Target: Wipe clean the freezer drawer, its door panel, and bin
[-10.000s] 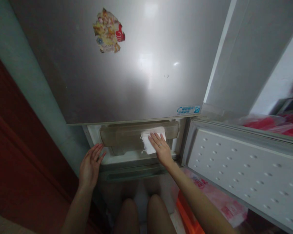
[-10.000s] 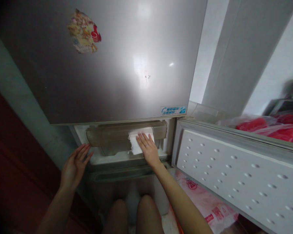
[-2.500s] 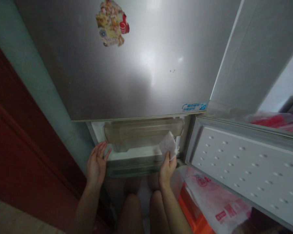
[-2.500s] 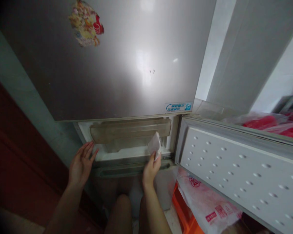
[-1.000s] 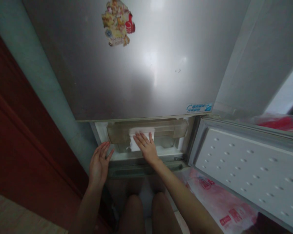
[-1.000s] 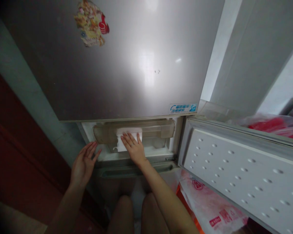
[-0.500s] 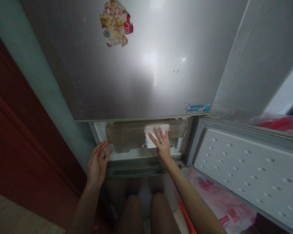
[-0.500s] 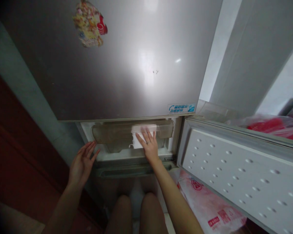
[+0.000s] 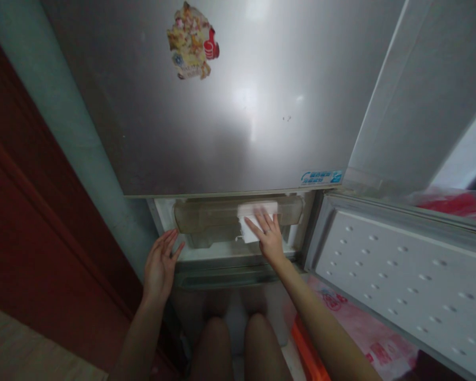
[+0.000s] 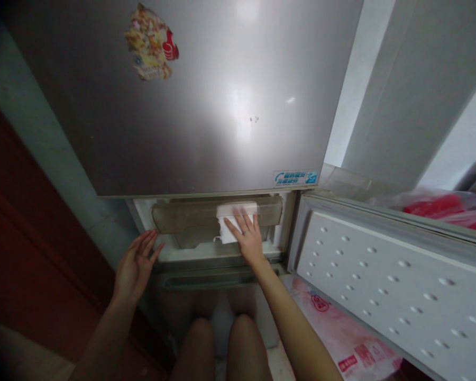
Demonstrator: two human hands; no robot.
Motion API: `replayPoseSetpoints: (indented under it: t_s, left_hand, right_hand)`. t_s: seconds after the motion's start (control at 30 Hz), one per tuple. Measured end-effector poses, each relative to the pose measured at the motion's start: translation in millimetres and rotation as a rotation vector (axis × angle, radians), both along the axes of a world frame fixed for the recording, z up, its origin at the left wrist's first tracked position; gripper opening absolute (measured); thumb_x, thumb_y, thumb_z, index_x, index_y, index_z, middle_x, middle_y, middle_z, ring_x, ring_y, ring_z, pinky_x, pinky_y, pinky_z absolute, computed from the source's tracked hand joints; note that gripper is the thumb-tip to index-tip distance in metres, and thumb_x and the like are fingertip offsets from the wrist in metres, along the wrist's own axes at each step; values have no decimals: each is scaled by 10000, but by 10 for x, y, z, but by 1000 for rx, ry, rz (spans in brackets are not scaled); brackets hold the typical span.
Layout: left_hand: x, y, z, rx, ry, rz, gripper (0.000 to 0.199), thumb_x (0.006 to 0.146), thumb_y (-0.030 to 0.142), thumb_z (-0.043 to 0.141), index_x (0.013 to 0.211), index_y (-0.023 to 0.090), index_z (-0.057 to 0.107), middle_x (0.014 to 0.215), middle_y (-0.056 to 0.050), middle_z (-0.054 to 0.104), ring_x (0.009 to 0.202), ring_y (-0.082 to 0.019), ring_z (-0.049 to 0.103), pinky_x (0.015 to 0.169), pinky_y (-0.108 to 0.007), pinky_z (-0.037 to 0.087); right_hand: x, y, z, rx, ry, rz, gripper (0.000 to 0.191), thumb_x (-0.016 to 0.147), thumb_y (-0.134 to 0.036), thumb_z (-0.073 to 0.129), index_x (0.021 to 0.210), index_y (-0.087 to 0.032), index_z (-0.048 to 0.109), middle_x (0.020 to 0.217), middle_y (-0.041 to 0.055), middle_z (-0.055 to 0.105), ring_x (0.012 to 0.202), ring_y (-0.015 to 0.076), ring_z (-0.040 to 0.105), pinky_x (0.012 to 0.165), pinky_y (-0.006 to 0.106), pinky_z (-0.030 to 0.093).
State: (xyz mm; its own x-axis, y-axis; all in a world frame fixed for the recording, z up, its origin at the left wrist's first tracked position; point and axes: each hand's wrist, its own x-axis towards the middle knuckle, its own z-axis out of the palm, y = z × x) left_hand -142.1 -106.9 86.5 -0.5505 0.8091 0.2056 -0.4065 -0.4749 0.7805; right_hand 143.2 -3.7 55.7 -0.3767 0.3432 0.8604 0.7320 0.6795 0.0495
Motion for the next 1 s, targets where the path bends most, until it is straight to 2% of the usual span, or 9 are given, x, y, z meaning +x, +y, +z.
replayPoseSetpoints:
  t_s: [0.2,0.3,0.4,0.5,0.6,0.67,0.73,0.83,1.0]
  left_hand:
    - [1,-3,-4,-5,-19,9,169,785,322,677,902,204,707,1204,-97,655,1347,-296,454,1121,-534,356]
    - [-1,0,-2,-7,-16,2,168,790,324,673,900,203,710,1203,-93,653,1345,-293,456,1122,-528,359]
    - [1,0,1,-10,-21,-1,161,794,317,668,900,202,706,1204,-91,652,1340,-288,462,1125,-530,356]
    - [5,-3,8,-13,-16,5,163,792,313,669,904,199,702,1200,-97,655,1341,-290,460,1129,-531,349]
    - [5,-9,16,-10,6,8,174,789,325,670,906,199,699,1198,-96,656,1344,-296,458,1124,-534,355]
    - [4,-13,20,-6,11,5,180,787,330,674,910,201,699,1198,-93,655,1344,-297,459,1125,-539,352]
    - [5,-15,24,-8,7,5,179,785,325,677,913,201,699,1199,-92,655,1345,-297,458,1125,-541,351]
    - [12,-16,28,-14,9,15,175,786,324,676,908,200,695,1198,-97,659,1335,-298,470,1112,-534,371]
    - [14,-19,32,-12,18,13,196,779,348,684,907,200,698,1207,-101,655,1339,-299,465,1101,-527,388]
  right_hand:
    - [4,-93,-228,-51,34,69,574,942,-42,327,1455,-279,422,1529,99,405,1483,213,211,1170,598,204]
    - [-21,-246,-380,-108,148,137,584,933,-43,308,1453,-280,428,1512,98,433,1470,218,254,1171,609,172]
    - [-106,-482,-498,-218,464,236,561,910,-81,335,1410,-277,496,1480,82,483,1424,214,362,1180,575,189]
    - [-265,-720,-518,-476,1049,256,402,919,-237,449,1278,-195,625,1323,103,631,1296,229,530,1142,501,324]
    - [-453,-836,-361,-699,1626,287,422,842,-391,618,1185,-148,656,1146,97,722,1143,233,638,1053,432,445]
    - [-554,-827,-172,-737,1825,419,478,779,-379,687,1198,-154,634,1112,81,734,1093,214,662,1020,391,475]
    - [-616,-770,36,-722,1891,560,506,746,-314,706,1222,-171,614,1110,66,736,1069,195,672,1022,377,477]
    - [-637,-650,282,-696,1920,674,521,729,-240,693,1239,-188,601,1127,53,731,1045,190,683,1046,404,467]
    - [-565,-489,436,-696,1947,778,506,747,-215,659,1247,-184,589,1155,60,720,1072,203,677,1053,439,466]
